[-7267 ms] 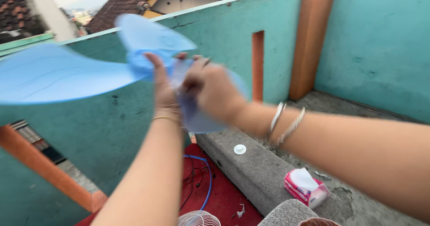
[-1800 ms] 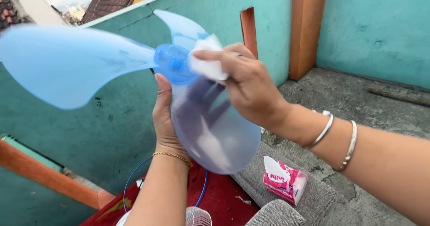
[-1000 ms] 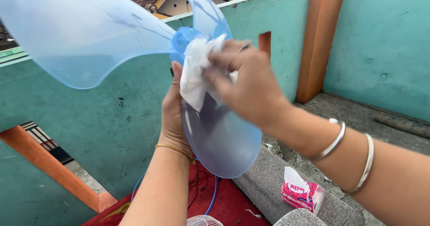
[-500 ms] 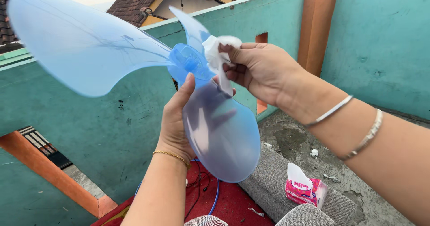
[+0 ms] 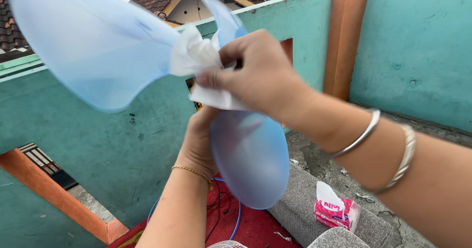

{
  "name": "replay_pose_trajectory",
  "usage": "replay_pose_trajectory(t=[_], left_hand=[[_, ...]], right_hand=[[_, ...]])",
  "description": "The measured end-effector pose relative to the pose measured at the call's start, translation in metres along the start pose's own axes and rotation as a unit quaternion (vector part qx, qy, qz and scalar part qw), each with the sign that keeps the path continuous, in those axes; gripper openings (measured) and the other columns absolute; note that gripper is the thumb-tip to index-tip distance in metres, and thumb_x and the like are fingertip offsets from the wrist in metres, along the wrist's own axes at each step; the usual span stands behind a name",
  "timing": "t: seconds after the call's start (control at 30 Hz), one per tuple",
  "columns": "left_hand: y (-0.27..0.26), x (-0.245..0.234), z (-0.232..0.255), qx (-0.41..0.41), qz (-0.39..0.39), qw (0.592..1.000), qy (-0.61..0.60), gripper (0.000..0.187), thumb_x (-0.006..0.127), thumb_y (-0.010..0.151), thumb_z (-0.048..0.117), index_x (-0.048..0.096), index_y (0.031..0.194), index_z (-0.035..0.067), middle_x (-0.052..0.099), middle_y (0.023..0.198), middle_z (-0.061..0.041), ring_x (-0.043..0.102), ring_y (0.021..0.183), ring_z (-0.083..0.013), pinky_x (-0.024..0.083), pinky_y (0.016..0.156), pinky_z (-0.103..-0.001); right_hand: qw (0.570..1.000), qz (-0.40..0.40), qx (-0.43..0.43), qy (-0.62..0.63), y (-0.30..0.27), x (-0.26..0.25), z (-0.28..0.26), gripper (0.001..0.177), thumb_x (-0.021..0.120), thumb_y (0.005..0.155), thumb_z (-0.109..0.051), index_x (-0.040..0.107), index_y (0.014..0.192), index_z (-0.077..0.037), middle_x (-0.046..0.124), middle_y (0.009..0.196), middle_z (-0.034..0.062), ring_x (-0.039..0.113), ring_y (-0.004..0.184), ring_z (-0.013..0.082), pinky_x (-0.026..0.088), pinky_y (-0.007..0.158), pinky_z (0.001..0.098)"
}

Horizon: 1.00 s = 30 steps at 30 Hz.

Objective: The person cleans a small electric fan by wiping the blue blades and the white metal cage with a tissue. They remove the blades to clean them individually, then reattach them to the fan motor and wipe the cage.

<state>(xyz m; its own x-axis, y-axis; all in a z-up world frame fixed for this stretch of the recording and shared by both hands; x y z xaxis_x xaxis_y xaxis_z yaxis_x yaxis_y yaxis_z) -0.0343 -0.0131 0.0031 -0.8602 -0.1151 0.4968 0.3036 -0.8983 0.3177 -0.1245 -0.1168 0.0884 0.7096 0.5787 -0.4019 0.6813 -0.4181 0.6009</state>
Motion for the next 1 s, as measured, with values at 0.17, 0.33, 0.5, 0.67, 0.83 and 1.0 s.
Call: replay_pose_trajectory(t=[0.17, 0.33, 0.5, 0.67, 0.83, 1.0], left_hand=[[0.0, -0.007, -0.002, -0.04, 0.079, 0.996, 0.022, 0.051, 0.059, 0.082, 0.021, 0.06, 0.125, -0.006, 0.069, 0.107, -0.019, 0.068, 0.096, -0.0308, 0.059, 0.087, -0.043], [-0.002, -0.006, -0.001, -0.02, 0.017, 0.998, -0.064, 0.056, 0.055, 0.076, 0.016, 0.055, 0.129, -0.003, 0.065, 0.112, -0.016, 0.069, 0.11, -0.0293, 0.059, 0.097, -0.045], [0.018, -0.025, -0.028, -0.023, 0.009, 0.994, -0.106, 0.06, 0.058, 0.09, 0.023, 0.051, 0.142, -0.005, 0.065, 0.122, -0.017, 0.063, 0.118, -0.0315, 0.054, 0.1, -0.043], [0.023, -0.036, -0.006, -0.025, 0.026, 0.998, -0.053, 0.06, 0.052, 0.081, 0.008, 0.052, 0.139, -0.004, 0.065, 0.12, -0.017, 0.064, 0.115, -0.0319, 0.053, 0.102, -0.047], [-0.011, -0.003, 0.02, 0.009, -0.008, 0.994, -0.109, 0.062, 0.056, 0.07, 0.012, 0.06, 0.128, -0.008, 0.071, 0.117, -0.028, 0.07, 0.104, -0.0393, 0.055, 0.099, -0.047], [-0.006, 0.0, 0.029, -0.032, 0.079, 0.995, -0.046, 0.053, 0.056, 0.071, 0.014, 0.063, 0.12, -0.007, 0.072, 0.103, -0.022, 0.073, 0.089, -0.0311, 0.06, 0.084, -0.042]], right_hand=[[0.967, -0.046, 0.125, 0.217, 0.006, 0.012, 0.012, 0.014, 0.079, 0.081, -0.01, 0.079, 0.094, -0.004, 0.076, 0.076, 0.0035, 0.069, 0.063, 0.0117, 0.053, 0.048, 0.0312], [0.962, -0.01, 0.003, 0.274, 0.011, 0.001, 0.012, 0.013, 0.069, 0.091, -0.006, 0.079, 0.099, -0.003, 0.075, 0.085, 0.0092, 0.067, 0.07, 0.0173, 0.051, 0.055, 0.0365], [0.95, 0.026, -0.301, 0.082, -0.035, 0.053, -0.029, 0.017, 0.075, 0.09, -0.006, 0.076, 0.107, -0.007, 0.077, 0.1, 0.0073, 0.077, 0.09, 0.0158, 0.062, 0.083, 0.0293], [0.907, -0.077, -0.357, 0.208, -0.065, 0.044, -0.043, 0.013, 0.07, 0.097, 0.0, 0.071, 0.109, -0.003, 0.072, 0.103, 0.0072, 0.072, 0.095, 0.0135, 0.06, 0.09, 0.0256], [0.985, 0.034, -0.124, 0.11, 0.005, -0.021, 0.0, 0.018, 0.061, 0.097, 0.0, 0.078, 0.103, -0.003, 0.076, 0.085, 0.0044, 0.07, 0.074, 0.0083, 0.058, 0.064, 0.0264], [0.944, -0.026, -0.307, -0.12, 0.017, -0.015, 0.021, 0.013, 0.072, 0.087, -0.003, 0.081, 0.097, -0.004, 0.071, 0.091, 0.0106, 0.07, 0.084, 0.0222, 0.057, 0.076, 0.034]])
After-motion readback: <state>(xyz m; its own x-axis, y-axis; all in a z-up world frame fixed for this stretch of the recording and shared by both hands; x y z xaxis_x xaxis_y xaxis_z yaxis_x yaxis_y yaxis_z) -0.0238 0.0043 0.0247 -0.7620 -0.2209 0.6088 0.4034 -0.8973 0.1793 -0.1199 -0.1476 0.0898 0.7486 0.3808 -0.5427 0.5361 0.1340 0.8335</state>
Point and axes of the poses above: each hand's wrist, its own y-axis towards the middle knuckle, its own x-axis out of the palm, z = x × y, the point moved 2 cm from there along y, towards the middle knuckle
